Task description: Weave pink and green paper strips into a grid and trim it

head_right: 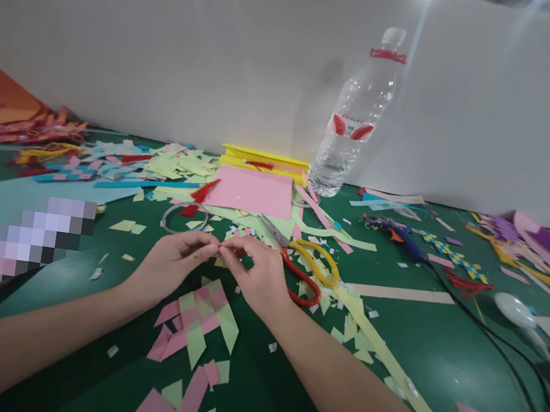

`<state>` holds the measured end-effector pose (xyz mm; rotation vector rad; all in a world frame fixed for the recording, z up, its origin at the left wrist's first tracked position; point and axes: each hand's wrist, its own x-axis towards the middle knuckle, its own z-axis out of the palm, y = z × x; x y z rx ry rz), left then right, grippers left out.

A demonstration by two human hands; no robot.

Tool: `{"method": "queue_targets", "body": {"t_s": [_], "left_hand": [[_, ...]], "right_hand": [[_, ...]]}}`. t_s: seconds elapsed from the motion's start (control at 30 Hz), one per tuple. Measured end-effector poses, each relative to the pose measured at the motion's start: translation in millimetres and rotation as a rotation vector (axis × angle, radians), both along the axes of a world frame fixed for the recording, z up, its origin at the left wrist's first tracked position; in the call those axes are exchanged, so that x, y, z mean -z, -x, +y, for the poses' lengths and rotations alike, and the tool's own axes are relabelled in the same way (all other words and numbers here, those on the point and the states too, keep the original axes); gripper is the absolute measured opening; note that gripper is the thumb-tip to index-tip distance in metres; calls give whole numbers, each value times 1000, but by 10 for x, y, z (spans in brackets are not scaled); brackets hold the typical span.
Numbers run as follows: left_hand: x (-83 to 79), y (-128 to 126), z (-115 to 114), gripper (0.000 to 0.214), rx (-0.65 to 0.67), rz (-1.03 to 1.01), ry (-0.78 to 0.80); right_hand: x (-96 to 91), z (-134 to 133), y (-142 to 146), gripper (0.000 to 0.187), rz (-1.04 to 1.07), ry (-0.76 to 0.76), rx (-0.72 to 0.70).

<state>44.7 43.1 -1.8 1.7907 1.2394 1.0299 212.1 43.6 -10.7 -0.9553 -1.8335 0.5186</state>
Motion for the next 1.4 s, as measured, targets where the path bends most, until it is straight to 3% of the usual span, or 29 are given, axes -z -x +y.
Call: {"method": "queue_targets", "body": {"t_s": [0.3, 0.8, 1.07, 1.4], "left_hand": [[-10, -12, 11, 22, 15, -40, 61], [30, 28, 33, 20, 60, -79, 86], [13, 33, 23, 20, 72, -123, 125], [2, 115, 86, 22, 134, -16, 126]], "right_hand": [[0, -7, -10, 12, 29, 121, -27], [-37, -52, 5, 11, 17, 130, -17], [-42, -33, -7, 11, 115, 241, -60], [-60, -29, -26, 14, 130, 341, -110]]}}
